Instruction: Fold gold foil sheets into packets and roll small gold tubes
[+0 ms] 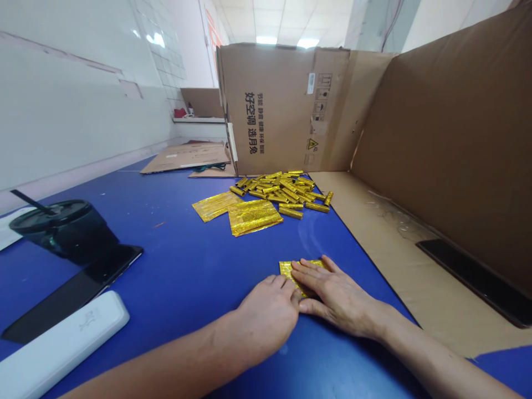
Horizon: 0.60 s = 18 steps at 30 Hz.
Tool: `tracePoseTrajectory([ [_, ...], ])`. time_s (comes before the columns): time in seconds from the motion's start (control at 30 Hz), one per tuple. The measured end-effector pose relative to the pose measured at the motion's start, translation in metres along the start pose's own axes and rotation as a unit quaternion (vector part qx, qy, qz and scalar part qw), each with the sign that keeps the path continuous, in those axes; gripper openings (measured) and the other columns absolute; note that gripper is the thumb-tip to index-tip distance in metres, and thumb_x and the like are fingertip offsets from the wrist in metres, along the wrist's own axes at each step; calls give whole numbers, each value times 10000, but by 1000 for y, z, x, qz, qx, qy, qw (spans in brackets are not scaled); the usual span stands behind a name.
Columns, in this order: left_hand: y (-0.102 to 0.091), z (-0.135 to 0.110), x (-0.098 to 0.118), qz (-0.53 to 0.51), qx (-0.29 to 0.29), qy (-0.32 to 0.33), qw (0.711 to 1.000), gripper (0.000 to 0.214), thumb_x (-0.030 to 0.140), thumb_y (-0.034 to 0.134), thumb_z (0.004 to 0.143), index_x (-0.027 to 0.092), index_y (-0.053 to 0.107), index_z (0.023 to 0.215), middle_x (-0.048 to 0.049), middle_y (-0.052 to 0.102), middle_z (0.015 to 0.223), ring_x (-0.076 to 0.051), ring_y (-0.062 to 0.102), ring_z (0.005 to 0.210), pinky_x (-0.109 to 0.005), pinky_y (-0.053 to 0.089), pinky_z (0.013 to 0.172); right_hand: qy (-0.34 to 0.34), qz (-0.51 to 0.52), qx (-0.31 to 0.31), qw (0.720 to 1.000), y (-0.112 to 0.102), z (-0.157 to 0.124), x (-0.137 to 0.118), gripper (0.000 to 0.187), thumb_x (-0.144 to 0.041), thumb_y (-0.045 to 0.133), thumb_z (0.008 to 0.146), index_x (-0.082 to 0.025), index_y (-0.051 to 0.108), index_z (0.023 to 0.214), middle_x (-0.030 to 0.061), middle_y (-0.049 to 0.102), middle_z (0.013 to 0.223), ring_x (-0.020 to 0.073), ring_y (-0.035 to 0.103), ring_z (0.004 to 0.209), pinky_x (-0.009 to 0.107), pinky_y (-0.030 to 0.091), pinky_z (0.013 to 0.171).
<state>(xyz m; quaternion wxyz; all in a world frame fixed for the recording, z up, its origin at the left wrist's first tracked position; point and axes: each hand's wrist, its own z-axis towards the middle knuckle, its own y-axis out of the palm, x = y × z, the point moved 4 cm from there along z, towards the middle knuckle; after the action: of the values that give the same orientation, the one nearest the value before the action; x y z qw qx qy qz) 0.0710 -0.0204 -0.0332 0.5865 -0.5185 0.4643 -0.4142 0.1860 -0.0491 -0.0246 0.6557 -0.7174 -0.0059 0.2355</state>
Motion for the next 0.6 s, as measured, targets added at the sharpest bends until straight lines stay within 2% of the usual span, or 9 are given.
tracePoseTrajectory([
  [0.13,-1,0,1,-1,11,-15,1000,171,224,512,776,123,588,890,-106,586,908,-233,527,878,-335,397,759,-4,17,0,1000,-2,1,1,543,-519,312,826,-221,336,1279,81,380,1315,239,285,1221,503,126,997],
  [0.2,-1,0,1,2,11,-24,1000,202,246,502,785,114,578,918,-109,585,889,-231,536,846,-336,411,731,13,8,15,1000,-13,-2,8,526,-523,344,811,-217,402,1235,80,427,1283,242,333,1196,498,152,992],
  [0.23,-1,-1,0,2,11,-29,1000,225,260,497,790,110,569,942,-111,583,889,-232,536,838,-337,416,722,35,-6,29,999,-22,-5,16,517,-527,369,797,-215,438,1204,80,444,1269,249,359,1178,495,168,988],
  [0.3,-2,-1,-1,-3,8,-31,999,274,281,490,796,99,547,993,-119,576,910,-239,530,852,-340,423,718,123,-41,98,987,-47,-20,41,501,-522,382,786,-188,495,1142,85,525,1189,254,458,1093,446,259,963],
  [0.37,-2,-1,-1,-11,0,-25,1000,292,277,483,801,94,534,1024,-125,570,935,-247,519,890,-344,421,736,239,-65,146,958,-72,-47,76,538,-550,366,770,-173,495,1133,94,566,1131,264,525,1001,383,396,853],
  [0.47,-4,-1,-2,-16,-19,-29,999,299,271,470,808,88,528,1036,-131,569,939,-253,516,899,-356,421,745,388,-151,163,894,-96,-100,133,617,-602,376,722,-169,473,1151,118,552,1136,299,528,980,388,430,780],
  [0.5,-4,0,-2,-16,-24,-30,999,298,267,463,811,85,528,1038,-132,570,938,-252,518,895,-359,422,744,432,-169,161,871,-99,-118,151,658,-626,387,697,-173,456,1169,130,547,1138,314,524,982,405,436,757],
  [0.6,-6,1,-1,-15,-32,-28,999,290,246,442,819,75,526,1038,-137,571,939,-250,521,895,-359,423,744,500,-168,139,838,-92,-162,195,747,-690,398,635,-177,449,1175,147,543,1142,333,518,985,413,444,723],
])
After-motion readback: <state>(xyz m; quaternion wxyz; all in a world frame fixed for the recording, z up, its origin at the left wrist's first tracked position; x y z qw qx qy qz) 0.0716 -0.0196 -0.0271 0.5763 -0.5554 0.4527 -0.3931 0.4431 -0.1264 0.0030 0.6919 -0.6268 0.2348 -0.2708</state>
